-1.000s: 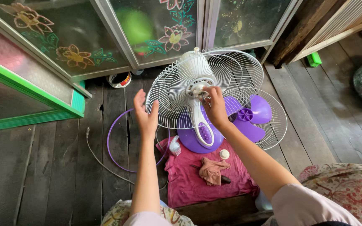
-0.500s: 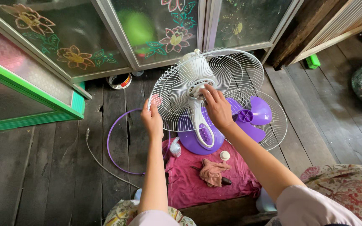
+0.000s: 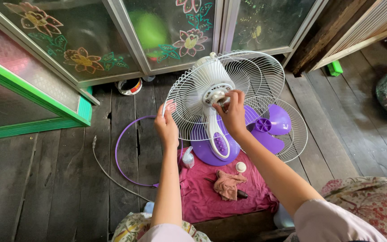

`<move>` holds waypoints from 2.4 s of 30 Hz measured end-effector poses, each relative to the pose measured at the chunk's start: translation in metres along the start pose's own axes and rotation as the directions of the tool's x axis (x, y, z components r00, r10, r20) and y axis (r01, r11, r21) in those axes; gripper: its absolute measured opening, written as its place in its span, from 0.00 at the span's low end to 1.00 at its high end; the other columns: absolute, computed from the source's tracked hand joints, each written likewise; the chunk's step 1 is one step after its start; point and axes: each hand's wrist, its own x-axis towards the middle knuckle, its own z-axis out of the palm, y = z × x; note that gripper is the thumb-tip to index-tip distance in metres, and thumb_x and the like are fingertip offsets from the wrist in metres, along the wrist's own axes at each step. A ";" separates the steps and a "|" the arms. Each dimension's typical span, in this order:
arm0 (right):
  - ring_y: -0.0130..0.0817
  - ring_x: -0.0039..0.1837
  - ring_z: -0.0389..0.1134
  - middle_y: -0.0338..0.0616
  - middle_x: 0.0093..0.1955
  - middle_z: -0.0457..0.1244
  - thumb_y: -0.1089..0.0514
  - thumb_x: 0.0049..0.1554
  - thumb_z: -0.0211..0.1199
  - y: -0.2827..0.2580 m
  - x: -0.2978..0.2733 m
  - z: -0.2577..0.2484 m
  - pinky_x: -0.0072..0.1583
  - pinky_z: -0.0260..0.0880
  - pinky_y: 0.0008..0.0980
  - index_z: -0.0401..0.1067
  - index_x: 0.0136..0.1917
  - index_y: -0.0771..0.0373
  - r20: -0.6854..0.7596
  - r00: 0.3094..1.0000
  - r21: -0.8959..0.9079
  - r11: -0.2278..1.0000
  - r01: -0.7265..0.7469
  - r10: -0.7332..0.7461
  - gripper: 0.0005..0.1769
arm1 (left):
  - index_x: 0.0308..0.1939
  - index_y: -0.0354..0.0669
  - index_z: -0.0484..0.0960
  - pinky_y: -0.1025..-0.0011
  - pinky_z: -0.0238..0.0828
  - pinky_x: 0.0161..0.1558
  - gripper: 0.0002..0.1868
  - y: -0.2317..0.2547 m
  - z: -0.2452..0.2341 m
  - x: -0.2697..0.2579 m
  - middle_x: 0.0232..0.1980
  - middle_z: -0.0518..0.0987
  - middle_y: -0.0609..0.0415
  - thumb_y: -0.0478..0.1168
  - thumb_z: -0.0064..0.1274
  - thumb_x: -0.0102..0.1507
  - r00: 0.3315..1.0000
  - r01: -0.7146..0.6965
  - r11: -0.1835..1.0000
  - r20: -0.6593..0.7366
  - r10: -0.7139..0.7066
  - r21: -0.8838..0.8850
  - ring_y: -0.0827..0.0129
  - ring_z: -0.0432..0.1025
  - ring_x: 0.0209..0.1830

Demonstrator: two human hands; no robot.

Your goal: The person assembles a small electric fan by attaching the front grille, inserting the fan blade, securing it with a nut, and fitting the rear protective ring. The person uses a cloth to wipe parts and handles the fan components by hand.

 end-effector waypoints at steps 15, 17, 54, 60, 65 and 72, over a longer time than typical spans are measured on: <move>0.41 0.47 0.73 0.53 0.64 0.55 0.71 0.58 0.65 -0.001 -0.010 -0.002 0.49 0.76 0.33 0.61 0.69 0.60 0.053 0.999 0.094 0.995 -0.013 0.008 0.28 | 0.57 0.32 0.80 0.68 0.75 0.56 0.15 -0.002 0.001 -0.001 0.52 0.85 0.47 0.34 0.41 0.73 0.999 -0.018 0.998 -0.028 0.020 0.068 0.65 0.81 0.51; 0.41 0.48 0.73 0.53 0.62 0.56 0.71 0.58 0.66 0.006 -0.013 -0.001 0.48 0.76 0.31 0.60 0.69 0.61 0.051 0.999 0.114 0.993 -0.022 0.017 0.29 | 0.58 0.32 0.80 0.69 0.75 0.56 0.15 -0.003 0.001 0.000 0.53 0.85 0.47 0.34 0.41 0.73 0.999 -0.032 0.999 -0.021 0.033 0.016 0.65 0.81 0.52; 0.39 0.54 0.70 0.51 0.60 0.60 0.80 0.49 0.51 0.040 -0.018 -0.013 0.56 0.72 0.38 0.67 0.69 0.56 0.100 0.993 -0.078 0.996 -0.052 0.060 0.38 | 0.56 0.32 0.80 0.69 0.75 0.55 0.14 -0.002 0.003 -0.001 0.51 0.85 0.48 0.34 0.41 0.73 0.999 -0.020 0.999 -0.050 0.021 0.033 0.66 0.81 0.50; 0.42 0.53 0.70 0.48 0.59 0.62 0.78 0.48 0.53 0.044 -0.022 -0.008 0.53 0.72 0.39 0.64 0.68 0.55 0.165 0.985 -0.094 0.994 0.063 -0.047 0.36 | 0.56 0.33 0.81 0.71 0.73 0.56 0.15 -0.002 0.001 -0.001 0.51 0.85 0.49 0.34 0.41 0.72 0.998 0.014 0.999 -0.054 -0.013 0.032 0.68 0.80 0.52; 0.39 0.50 0.71 0.48 0.61 0.62 0.74 0.56 0.56 0.043 -0.020 -0.013 0.54 0.74 0.38 0.65 0.71 0.50 0.176 0.983 -0.104 0.994 -0.027 0.045 0.33 | 0.55 0.32 0.81 0.71 0.74 0.56 0.14 -0.002 -0.001 0.000 0.51 0.85 0.49 0.35 0.41 0.73 0.999 0.004 1.000 -0.043 -0.003 0.011 0.67 0.80 0.52; 0.41 0.51 0.70 0.55 0.65 0.57 0.77 0.49 0.51 0.006 -0.009 -0.025 0.52 0.74 0.39 0.58 0.77 0.57 0.221 0.974 0.035 0.999 0.037 -0.044 0.43 | 0.55 0.31 0.80 0.70 0.74 0.56 0.15 -0.006 -0.001 0.001 0.50 0.85 0.47 0.36 0.41 0.73 1.000 0.010 1.000 -0.029 -0.011 -0.024 0.67 0.81 0.52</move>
